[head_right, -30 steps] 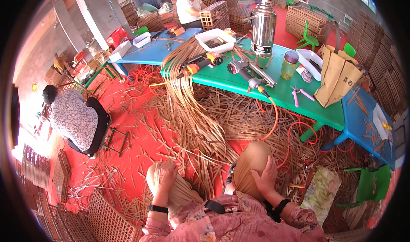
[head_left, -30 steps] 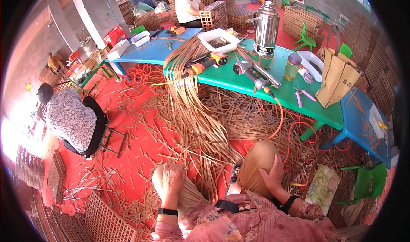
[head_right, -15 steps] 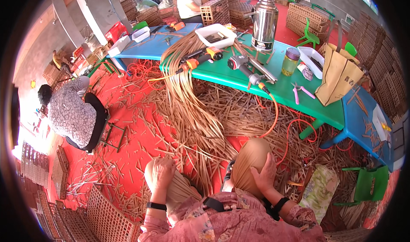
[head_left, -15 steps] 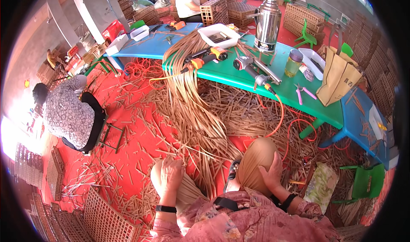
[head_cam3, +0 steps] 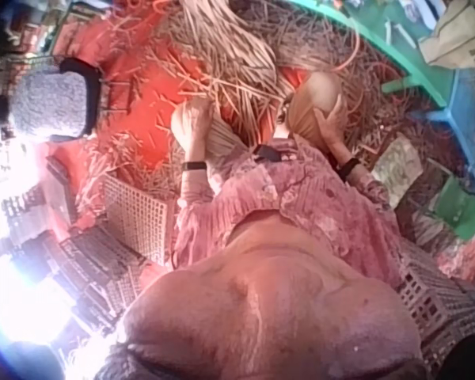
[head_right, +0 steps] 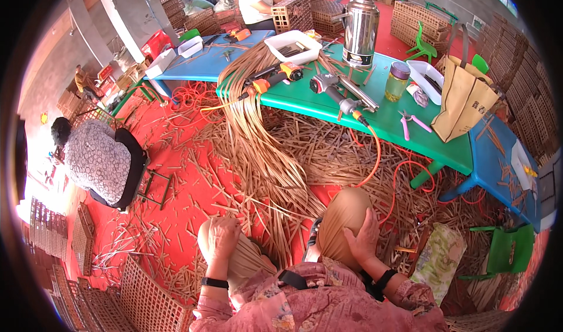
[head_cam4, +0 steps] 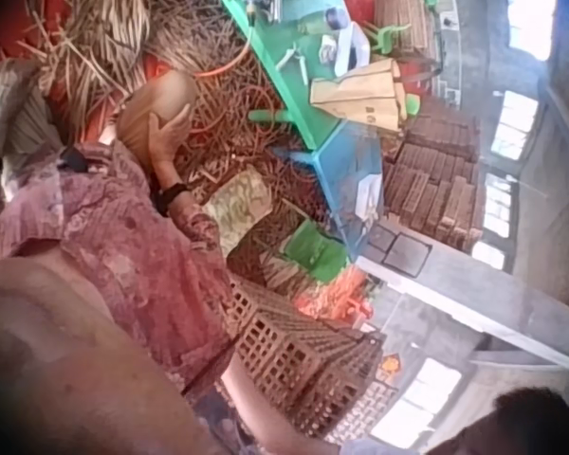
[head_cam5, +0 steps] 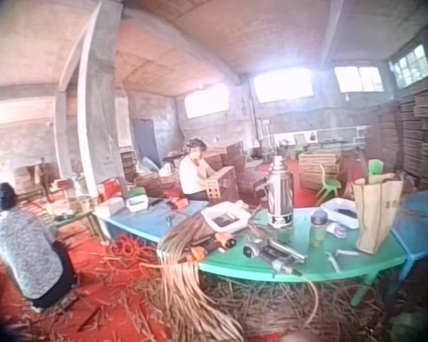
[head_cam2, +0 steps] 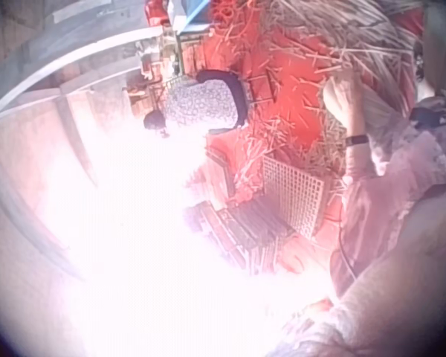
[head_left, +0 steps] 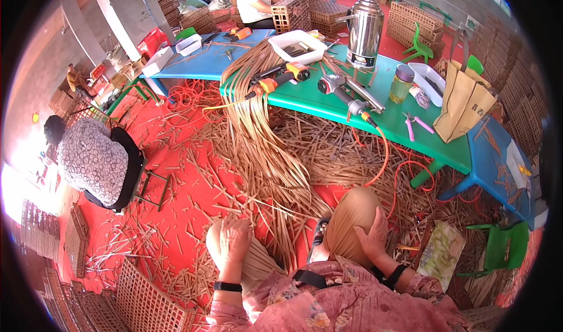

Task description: Picking up and stacking woven bamboo stools or furniture frames in a workshop.

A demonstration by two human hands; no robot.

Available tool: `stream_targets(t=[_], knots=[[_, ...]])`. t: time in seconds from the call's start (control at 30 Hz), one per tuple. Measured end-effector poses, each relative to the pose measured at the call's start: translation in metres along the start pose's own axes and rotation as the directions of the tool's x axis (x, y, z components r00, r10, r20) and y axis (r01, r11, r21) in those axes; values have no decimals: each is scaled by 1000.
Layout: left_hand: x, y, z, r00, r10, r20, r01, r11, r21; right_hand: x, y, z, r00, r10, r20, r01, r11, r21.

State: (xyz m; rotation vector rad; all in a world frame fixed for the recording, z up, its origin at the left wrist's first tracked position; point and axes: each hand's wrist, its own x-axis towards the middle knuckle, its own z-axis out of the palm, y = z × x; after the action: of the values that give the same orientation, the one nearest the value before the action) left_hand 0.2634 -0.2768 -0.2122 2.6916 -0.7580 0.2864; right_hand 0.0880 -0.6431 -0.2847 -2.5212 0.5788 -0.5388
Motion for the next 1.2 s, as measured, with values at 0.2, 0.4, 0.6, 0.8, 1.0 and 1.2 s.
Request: stream_targets(t=[0.2, 0.4, 0.6, 0.8, 1.0, 1.2], knots=[[-3, -4, 3, 1000, 3, 8, -3, 1000, 11, -1, 1, 1, 1000, 4, 2, -4, 1000, -10], [-2, -1, 0, 999, -15, 34, 14, 1000, 11, -1, 2, 1, 1000, 1, -6, -1, 1000, -4], [-2, -3, 1, 999, -14, 31, 14, 1000, 17, 0, 1, 0, 1000, 6, 5, -6, 1000, -2], [-4, -3, 2, 1000, -16, 16, 16, 999, 30, -2, 1, 1, 1000, 12, 6, -12, 1000, 6], [-2, -4, 2, 999, -3, 34, 2, 1000, 12, -1, 0, 0, 1000, 0, -7, 0, 1000, 0], [-4, -6, 3, 1000, 9, 15, -9, 999, 42, 1, 1, -3, 1000, 18, 3, -18, 1000, 5]])
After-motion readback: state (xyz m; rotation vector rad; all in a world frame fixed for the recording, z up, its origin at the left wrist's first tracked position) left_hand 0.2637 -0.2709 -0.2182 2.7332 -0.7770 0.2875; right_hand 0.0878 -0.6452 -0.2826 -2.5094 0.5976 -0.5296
